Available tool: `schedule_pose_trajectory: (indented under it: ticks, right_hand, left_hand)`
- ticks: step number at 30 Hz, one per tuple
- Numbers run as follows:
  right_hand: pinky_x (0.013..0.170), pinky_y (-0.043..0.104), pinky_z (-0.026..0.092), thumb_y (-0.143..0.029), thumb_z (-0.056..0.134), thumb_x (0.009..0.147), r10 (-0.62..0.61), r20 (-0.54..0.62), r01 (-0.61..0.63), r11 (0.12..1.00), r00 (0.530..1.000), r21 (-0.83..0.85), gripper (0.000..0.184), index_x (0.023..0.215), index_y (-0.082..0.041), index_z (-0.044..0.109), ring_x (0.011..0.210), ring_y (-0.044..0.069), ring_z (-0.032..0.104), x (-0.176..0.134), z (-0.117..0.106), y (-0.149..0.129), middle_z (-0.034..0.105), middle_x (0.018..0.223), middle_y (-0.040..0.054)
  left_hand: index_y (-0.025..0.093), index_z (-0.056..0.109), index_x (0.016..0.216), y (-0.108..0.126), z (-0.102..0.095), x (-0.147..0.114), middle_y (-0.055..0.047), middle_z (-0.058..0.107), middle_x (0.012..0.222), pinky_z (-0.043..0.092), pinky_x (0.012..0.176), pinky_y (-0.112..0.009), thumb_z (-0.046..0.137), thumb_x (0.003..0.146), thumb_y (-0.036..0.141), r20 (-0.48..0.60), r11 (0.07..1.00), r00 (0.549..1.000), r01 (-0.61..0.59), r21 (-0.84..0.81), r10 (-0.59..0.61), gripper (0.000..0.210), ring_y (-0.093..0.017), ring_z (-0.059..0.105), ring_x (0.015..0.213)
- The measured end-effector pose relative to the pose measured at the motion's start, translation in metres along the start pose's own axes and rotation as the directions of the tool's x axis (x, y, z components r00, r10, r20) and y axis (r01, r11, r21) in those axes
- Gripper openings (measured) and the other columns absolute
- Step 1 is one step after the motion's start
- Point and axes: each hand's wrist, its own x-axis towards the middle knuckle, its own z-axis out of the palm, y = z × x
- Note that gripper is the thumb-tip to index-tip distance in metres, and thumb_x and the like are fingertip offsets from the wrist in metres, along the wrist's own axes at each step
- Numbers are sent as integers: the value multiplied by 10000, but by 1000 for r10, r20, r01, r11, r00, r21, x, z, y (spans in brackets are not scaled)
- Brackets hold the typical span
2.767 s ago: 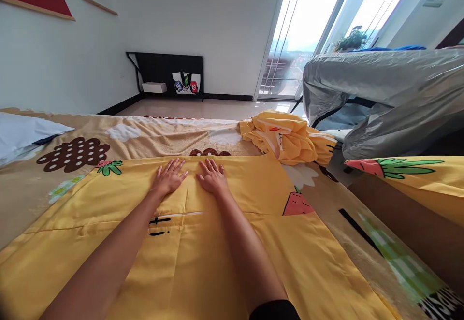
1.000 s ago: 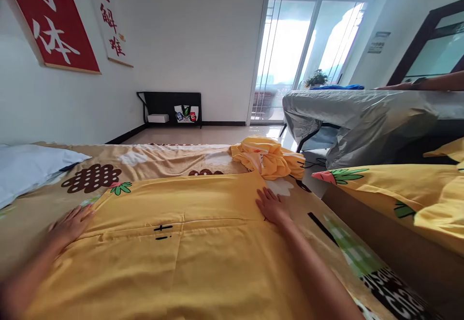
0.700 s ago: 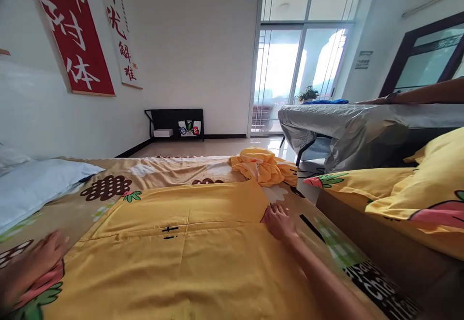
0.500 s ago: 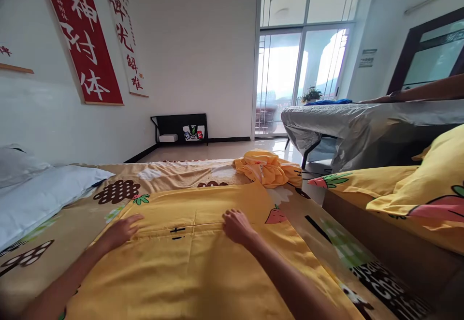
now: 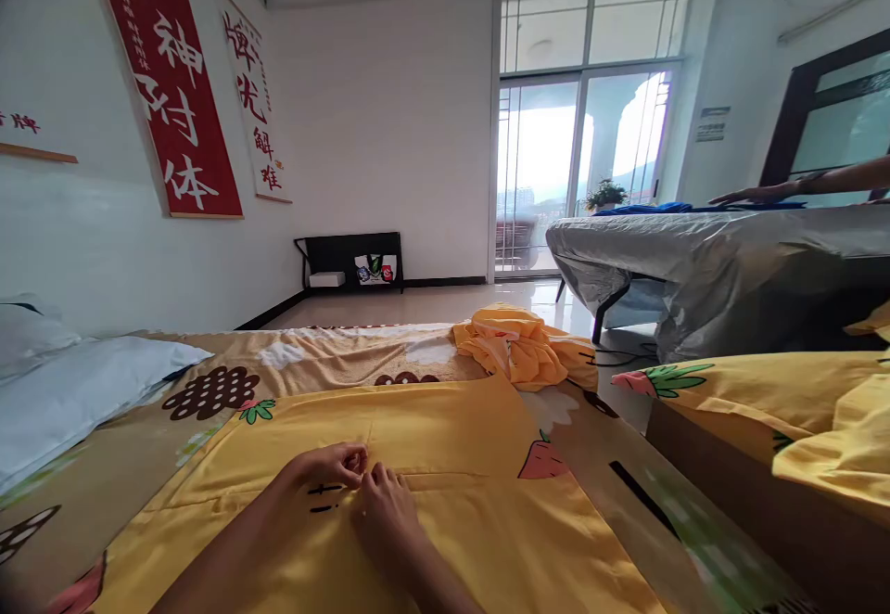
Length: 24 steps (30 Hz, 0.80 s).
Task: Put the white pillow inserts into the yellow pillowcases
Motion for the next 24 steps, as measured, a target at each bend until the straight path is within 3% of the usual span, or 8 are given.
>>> schedule_pose_trajectory:
  ticks: [7,11,16,24]
  right_hand:
    - [882,370,449,-156,472,790,-70,26,69,997,997,28,429,1191,-222,609,987,258,589,2,4,-3,613,1113,118]
    - [902,346,445,-150,487,776,-50,-37,53,996,998,68,407,1152,-227,623,1033,239,573,-3,5,-3,593,1156,102]
    - [876,362,457,-143,469,779,-138,6,138,990,990,34,276,988,-186,644,1028,253,582,-9,-6,-11,628,1107,117]
    - [734,333,485,-186,512,779,-221,74,224,974,972,-35,254,1012,-173,610,886,250,650,-13,-1,-18,671,1009,104]
  left_hand:
    - [195,555,806,-3,0,4,33,502,736,389,595,-220,618,674,291,-18,998,1000,-6,57,7,174,-121,468,674]
    - [198,564,799,0,7,2,12,571,821,411,692,-231,577,709,222,-66,988,998,-14,154,25,95,-141,517,770]
    - [200,558,844,7,13,-1,-26,638,931,421,771,-248,506,818,218,-192,964,981,51,262,0,61,-173,571,878]
    - [213,553,1059,16,14,12,-83,628,1126,411,838,-284,404,922,229,-427,891,901,258,374,-81,203,-213,586,1037]
